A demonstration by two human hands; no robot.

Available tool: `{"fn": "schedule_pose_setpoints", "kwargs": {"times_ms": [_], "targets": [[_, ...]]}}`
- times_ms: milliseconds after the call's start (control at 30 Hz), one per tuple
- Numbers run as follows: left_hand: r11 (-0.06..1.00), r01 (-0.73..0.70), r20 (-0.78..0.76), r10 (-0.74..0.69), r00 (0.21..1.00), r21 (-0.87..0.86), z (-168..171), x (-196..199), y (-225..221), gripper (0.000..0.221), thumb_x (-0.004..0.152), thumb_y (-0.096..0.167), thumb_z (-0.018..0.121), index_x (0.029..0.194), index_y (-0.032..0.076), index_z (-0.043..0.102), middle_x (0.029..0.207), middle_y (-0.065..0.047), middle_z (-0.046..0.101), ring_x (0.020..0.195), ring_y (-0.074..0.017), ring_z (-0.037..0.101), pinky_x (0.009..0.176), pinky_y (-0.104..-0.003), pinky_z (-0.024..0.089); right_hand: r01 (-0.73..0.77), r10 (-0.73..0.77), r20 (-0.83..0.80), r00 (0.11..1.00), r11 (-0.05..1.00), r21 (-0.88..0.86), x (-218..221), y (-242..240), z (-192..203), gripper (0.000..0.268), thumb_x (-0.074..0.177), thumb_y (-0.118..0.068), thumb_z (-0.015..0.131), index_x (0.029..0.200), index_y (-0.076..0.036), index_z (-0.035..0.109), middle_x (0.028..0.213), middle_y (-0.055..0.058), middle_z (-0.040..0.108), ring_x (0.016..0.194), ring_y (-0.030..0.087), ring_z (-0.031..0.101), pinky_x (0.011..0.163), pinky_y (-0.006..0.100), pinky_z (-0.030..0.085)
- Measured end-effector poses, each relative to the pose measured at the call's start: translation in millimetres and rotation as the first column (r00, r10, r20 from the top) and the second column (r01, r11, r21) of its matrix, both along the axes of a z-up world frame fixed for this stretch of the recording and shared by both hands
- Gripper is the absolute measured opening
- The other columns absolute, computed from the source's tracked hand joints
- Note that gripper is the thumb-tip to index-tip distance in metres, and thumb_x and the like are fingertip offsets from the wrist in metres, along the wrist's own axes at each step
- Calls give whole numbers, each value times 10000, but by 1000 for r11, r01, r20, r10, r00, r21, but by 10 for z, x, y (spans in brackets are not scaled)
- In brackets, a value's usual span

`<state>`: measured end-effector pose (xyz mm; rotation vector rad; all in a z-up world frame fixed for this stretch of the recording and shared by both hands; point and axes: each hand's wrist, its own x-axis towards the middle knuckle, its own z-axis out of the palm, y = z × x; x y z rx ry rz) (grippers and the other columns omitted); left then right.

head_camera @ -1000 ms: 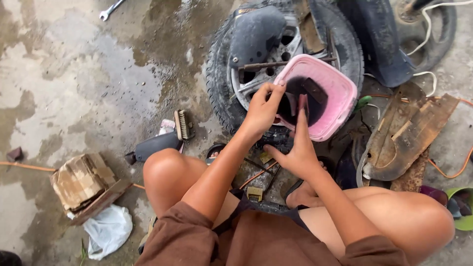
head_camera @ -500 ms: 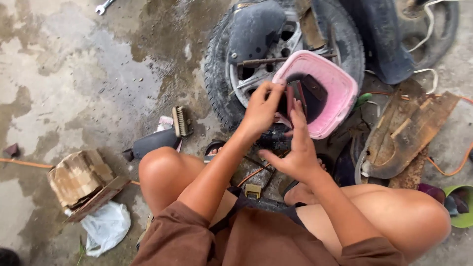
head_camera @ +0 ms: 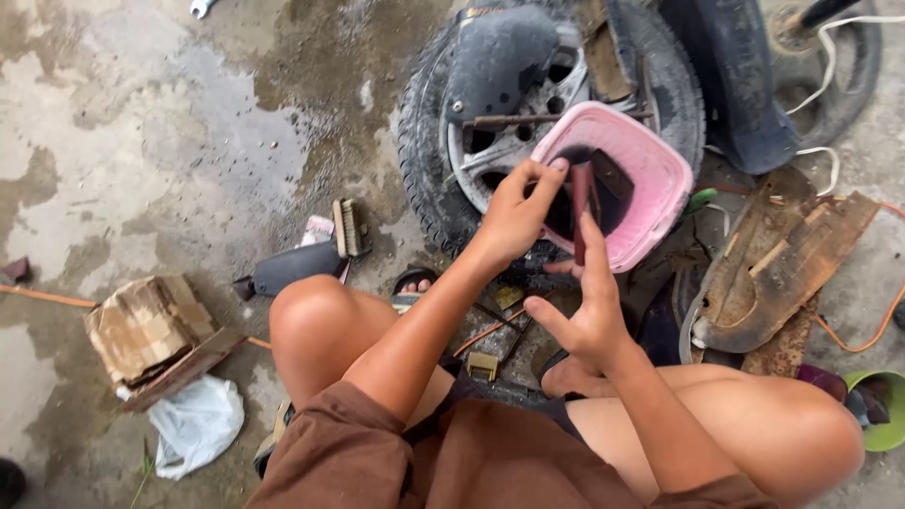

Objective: Wet sanding a black plastic motorcycle part using sandpaper and a bucket of water

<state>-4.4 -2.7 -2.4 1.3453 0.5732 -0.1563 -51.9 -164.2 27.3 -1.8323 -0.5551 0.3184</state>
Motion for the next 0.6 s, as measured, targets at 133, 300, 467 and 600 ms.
{"fn": "schedule_pose_setpoints", "kwargs": {"times_ms": [133, 300, 467, 600], "targets": [[1000, -9, 17, 8, 1000, 15, 94, -19, 24, 415, 985, 518, 561, 985, 111, 639, 927, -149, 656, 860, -210, 613, 643, -366, 625, 37, -51, -109, 993, 990, -133, 140, 42, -41, 1171, 772, -311, 866, 1644, -65, 125, 1607, 284, 324, 1235, 441, 601, 976, 503, 537], [999, -25, 47, 26, 999, -27, 59, -59, 22, 454, 1017, 526, 553, 958, 86, 647, 858, -148, 650, 805, -208, 609, 585, -344, 591, -8, 7, -22, 1000, 999, -45, 3, 60, 108, 1184, 778, -439, 825, 1649, -70, 114, 1645, 252, 283, 1099, 371, 687, 957, 511, 516], [1000, -21, -3, 21, 1000, -4, 10, 3, 17, 454, 986, 539, 560, 1001, 92, 642, 930, -168, 654, 841, -216, 622, 623, -358, 620, 25, -52, -140, 989, 983, -184, 67, 138, 260, 1132, 815, -381, 812, 1643, -85, 100, 1631, 287, 269, 1203, 448, 612, 977, 545, 530], [999, -35, 45, 35, 998, -1, -85, 35, -27, 439, 985, 501, 578, 969, 68, 646, 860, -187, 649, 790, -257, 673, 572, -358, 633, 11, -12, -17, 1000, 999, -35, 25, 50, -79, 1197, 775, -379, 851, 1653, -65, 101, 1659, 260, 232, 1161, 434, 640, 940, 488, 544]]}}
